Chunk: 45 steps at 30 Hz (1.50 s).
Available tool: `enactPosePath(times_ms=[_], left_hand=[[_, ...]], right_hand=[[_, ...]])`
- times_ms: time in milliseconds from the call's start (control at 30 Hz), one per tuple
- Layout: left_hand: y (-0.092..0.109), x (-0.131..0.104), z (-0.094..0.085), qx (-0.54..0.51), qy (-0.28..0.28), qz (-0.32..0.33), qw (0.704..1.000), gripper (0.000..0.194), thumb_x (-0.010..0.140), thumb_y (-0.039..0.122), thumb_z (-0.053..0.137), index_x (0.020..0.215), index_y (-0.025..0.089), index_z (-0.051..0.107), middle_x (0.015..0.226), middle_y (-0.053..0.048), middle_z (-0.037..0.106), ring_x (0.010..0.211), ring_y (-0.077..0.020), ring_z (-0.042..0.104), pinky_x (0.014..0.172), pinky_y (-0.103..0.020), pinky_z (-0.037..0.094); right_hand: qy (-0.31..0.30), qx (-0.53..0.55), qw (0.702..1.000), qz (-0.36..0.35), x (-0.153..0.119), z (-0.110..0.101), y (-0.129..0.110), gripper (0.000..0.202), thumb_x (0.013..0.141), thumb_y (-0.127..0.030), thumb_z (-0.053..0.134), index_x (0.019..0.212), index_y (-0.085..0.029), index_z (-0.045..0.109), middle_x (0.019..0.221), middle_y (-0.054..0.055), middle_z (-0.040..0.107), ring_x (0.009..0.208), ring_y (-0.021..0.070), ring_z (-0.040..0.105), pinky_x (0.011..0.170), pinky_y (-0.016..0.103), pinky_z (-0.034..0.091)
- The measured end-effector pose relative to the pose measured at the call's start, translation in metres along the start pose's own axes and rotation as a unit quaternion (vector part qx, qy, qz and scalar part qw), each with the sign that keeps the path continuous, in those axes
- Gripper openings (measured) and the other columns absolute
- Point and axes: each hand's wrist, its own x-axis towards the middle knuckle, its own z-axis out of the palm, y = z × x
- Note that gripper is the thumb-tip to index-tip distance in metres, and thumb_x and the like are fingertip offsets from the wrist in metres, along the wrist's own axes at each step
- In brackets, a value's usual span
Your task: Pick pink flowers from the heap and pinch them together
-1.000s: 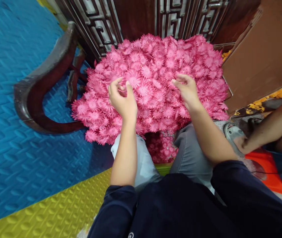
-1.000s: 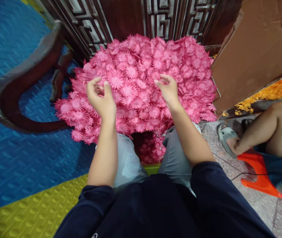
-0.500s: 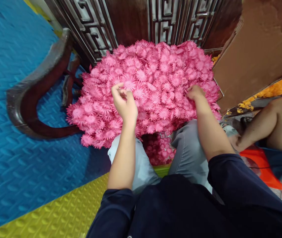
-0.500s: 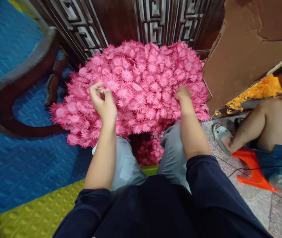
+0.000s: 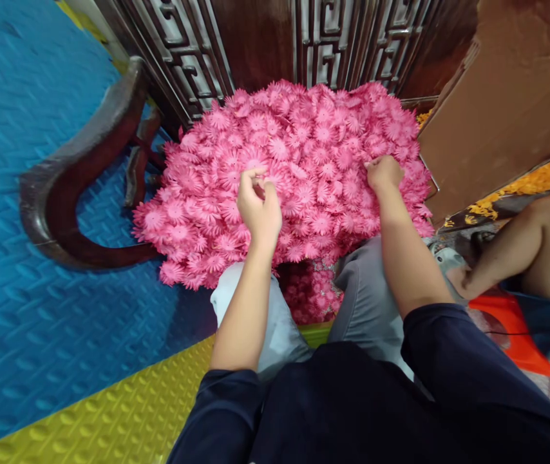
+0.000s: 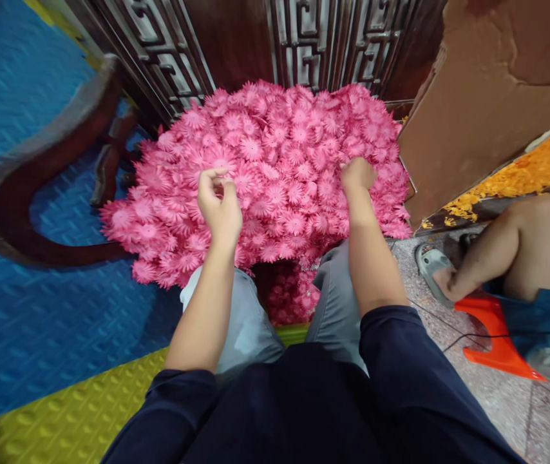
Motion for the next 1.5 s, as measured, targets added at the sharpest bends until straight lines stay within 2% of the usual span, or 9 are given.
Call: enactPosePath(times_ms=[333,433,500,600,700,933,1233,1400,1500], left_hand=[[0.001,-0.006,0.007,0.003,-0.039,0.007,0.999,0.009,0.087,0.029,0.058,0.090,0.022,0.060,0.073,0.001,0.058,0.072,-0.0153,0.056,0.076,-0.030,0.045],[0.005,-0.008,0.008,-0.004,-0.075,0.025,0.997,0.016,0.088,0.036,0.059,0.094,0.022,0.061,0.072,0.001,0.058,0.071,-0.0147,0.056,0.077,-0.030,0.046],[0.007,-0.009,0.010,-0.006,-0.106,0.045,0.993,0.024,0.086,0.043,0.062,0.099,0.022,0.063,0.076,0.001,0.060,0.074,-0.0150,0.058,0.081,-0.031,0.047],[0.009,-0.012,0.012,-0.004,-0.107,0.044,0.993,0.038,0.077,0.048,0.073,0.104,0.023,0.061,0.090,-0.002,0.064,0.086,-0.0170,0.061,0.086,-0.033,0.047],[0.006,-0.012,0.012,-0.009,-0.079,0.019,0.997,0.042,0.075,0.047,0.075,0.105,0.023,0.058,0.102,-0.004,0.064,0.094,-0.0179,0.061,0.086,-0.032,0.048],[0.002,-0.011,0.012,-0.027,-0.079,0.004,0.997,0.042,0.076,0.051,0.073,0.102,0.023,0.056,0.103,-0.004,0.064,0.090,-0.0161,0.061,0.077,-0.028,0.048],[-0.002,-0.009,0.013,-0.113,-0.059,-0.030,0.991,0.056,0.065,0.069,0.071,0.092,0.021,0.056,0.088,-0.002,0.059,0.080,-0.0127,0.057,0.073,-0.025,0.047],[-0.006,-0.004,0.011,-0.159,-0.069,-0.074,0.982,0.058,0.064,0.071,0.070,0.093,0.022,0.059,0.092,-0.003,0.062,0.085,-0.0128,0.060,0.076,-0.024,0.048],[-0.005,-0.005,0.011,-0.168,-0.060,-0.081,0.981,0.056,0.065,0.068,0.072,0.093,0.022,0.059,0.090,-0.002,0.062,0.084,-0.0121,0.060,0.075,-0.023,0.048]], right_hand=[[0.142,0.215,0.963,-0.078,-0.028,-0.030,-0.020,0.038,0.097,-0.038,0.035,0.108,-0.018,0.065,0.114,0.012,0.061,0.116,0.0248,0.055,0.102,0.043,0.040],[0.038,0.349,0.929,-0.120,-0.046,-0.022,-0.035,0.038,0.092,-0.051,0.046,0.079,-0.020,0.064,0.087,0.006,0.061,0.095,0.0208,0.058,0.087,0.036,0.045],[-0.070,0.452,0.877,-0.147,-0.061,-0.011,-0.046,0.041,0.083,-0.056,0.059,0.062,-0.021,0.057,0.072,0.002,0.057,0.079,0.0163,0.055,0.080,0.032,0.044],[-0.210,0.537,0.806,-0.130,-0.083,0.003,-0.063,0.046,0.073,-0.062,0.069,0.058,-0.022,0.054,0.059,-0.002,0.048,0.061,0.0113,0.045,0.065,0.028,0.039],[-0.265,0.574,0.769,-0.095,-0.097,0.009,-0.074,0.046,0.066,-0.062,0.074,0.060,-0.021,0.054,0.056,-0.005,0.044,0.054,0.0082,0.039,0.056,0.026,0.034],[-0.293,0.624,0.723,0.048,-0.099,0.013,-0.080,0.035,0.071,-0.055,0.069,0.080,-0.023,0.056,0.074,-0.002,0.058,0.068,0.0111,0.053,0.061,0.025,0.043],[-0.261,0.625,0.733,-0.055,-0.083,0.007,-0.068,0.044,0.075,-0.065,0.058,0.092,-0.024,0.056,0.100,0.006,0.066,0.104,0.0213,0.059,0.084,0.040,0.053],[-0.293,0.692,0.660,-0.023,-0.091,-0.004,-0.074,0.030,0.083,-0.051,0.052,0.083,-0.022,0.056,0.094,0.005,0.066,0.107,0.0204,0.062,0.094,0.041,0.052],[-0.312,0.700,0.643,-0.007,-0.100,-0.008,-0.078,0.024,0.082,-0.045,0.058,0.087,-0.022,0.059,0.092,0.002,0.067,0.108,0.0183,0.062,0.096,0.040,0.053]])
